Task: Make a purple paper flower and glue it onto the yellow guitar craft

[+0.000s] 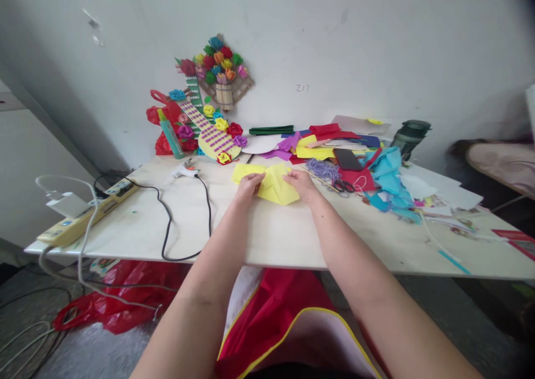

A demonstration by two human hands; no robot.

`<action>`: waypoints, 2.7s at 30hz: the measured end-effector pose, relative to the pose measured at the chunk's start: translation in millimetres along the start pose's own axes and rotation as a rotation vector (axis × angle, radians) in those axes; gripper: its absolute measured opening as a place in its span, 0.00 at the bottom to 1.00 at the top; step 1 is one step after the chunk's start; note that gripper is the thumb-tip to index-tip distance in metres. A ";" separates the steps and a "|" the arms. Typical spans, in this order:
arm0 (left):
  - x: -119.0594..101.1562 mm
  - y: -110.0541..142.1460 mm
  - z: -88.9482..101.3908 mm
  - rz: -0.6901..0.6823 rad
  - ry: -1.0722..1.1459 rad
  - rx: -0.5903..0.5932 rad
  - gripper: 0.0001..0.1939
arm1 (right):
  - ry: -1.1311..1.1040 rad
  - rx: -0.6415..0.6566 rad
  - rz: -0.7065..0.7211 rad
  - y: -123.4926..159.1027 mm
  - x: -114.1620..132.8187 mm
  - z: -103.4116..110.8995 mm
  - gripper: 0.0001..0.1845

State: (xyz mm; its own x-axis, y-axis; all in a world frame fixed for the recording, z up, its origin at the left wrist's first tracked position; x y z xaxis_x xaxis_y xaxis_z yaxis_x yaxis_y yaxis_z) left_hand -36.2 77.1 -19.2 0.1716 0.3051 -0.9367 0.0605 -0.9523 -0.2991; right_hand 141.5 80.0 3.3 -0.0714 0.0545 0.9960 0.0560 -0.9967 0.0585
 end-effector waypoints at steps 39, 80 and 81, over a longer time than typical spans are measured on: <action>-19.1 3.2 3.2 -0.093 -0.131 -0.086 0.11 | 0.088 0.086 -0.017 5.0 -1.1 -13.9 0.12; -2.4 -4.8 8.1 -0.066 -0.060 -0.067 0.11 | -0.013 0.127 0.018 11.2 8.1 -13.6 0.09; -2.2 -4.9 7.9 -0.067 -0.057 -0.064 0.11 | -0.002 0.124 0.025 11.3 8.5 -13.3 0.09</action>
State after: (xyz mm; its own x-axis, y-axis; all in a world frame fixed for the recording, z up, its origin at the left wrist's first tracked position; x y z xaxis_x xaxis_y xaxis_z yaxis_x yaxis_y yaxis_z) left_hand -44.7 81.1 -17.1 0.1091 0.3659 -0.9242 0.1335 -0.9267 -0.3512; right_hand 128.2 68.4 11.6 -0.0666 0.0304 0.9973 0.1802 -0.9827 0.0420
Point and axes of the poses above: each hand's wrist, its own y-axis away from the middle knuckle, its own z-axis out of the back of the hand, x = y × z, the point moved 7 cm from there along -y, towards the middle knuckle, and after that the axes turned 15 degrees about -z, right-handed, at the moved point
